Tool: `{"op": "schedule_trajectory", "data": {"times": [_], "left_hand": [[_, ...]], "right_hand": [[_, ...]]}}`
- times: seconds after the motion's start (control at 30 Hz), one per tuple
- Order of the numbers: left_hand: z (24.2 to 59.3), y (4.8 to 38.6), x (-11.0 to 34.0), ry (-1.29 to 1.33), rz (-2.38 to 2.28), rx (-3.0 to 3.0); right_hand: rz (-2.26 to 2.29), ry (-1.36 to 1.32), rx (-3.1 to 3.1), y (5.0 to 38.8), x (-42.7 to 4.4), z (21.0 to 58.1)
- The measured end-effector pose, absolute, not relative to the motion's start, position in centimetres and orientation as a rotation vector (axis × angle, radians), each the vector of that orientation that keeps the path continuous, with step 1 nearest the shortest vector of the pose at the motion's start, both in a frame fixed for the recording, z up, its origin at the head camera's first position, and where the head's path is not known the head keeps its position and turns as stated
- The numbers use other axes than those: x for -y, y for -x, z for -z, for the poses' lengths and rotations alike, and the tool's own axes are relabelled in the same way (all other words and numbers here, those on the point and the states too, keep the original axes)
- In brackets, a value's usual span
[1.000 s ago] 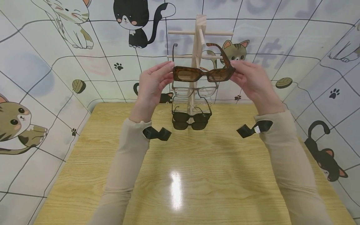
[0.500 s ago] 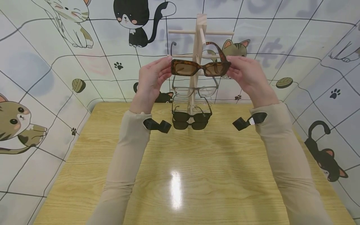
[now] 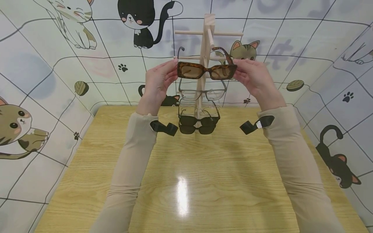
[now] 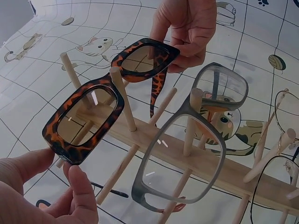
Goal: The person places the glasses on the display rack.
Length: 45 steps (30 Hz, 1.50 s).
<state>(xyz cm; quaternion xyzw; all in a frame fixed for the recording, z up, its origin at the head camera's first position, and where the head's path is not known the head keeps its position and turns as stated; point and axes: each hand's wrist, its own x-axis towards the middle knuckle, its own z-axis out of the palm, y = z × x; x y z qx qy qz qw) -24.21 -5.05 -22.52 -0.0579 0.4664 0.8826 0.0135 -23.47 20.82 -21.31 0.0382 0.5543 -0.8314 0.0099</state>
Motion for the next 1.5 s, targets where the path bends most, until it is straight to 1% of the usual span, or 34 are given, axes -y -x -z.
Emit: {"op": "schedule_trajectory", "data": {"times": [0.7, 1.0, 1.33, 1.5], "left_hand": [[23.0, 24.6, 5.1, 0.180, -2.687, -1.515], [23.9, 24.7, 6.0, 0.170, -2.632, -1.620], [25.8, 24.0, 7.3, 0.127, -2.537, -1.800], [27.4, 23.3, 7.9, 0.100, -2.484, -1.951]], "right_hand": [[2.558, -0.111, -1.748, 23.2, -21.1, 21.5], [2.558, -0.095, -1.738, 22.3, -21.6, 21.7], [2.516, 0.071, -1.913, 20.6, -22.5, 23.8], [2.412, 0.071, -2.110, 19.7, -23.0, 25.4]]}}
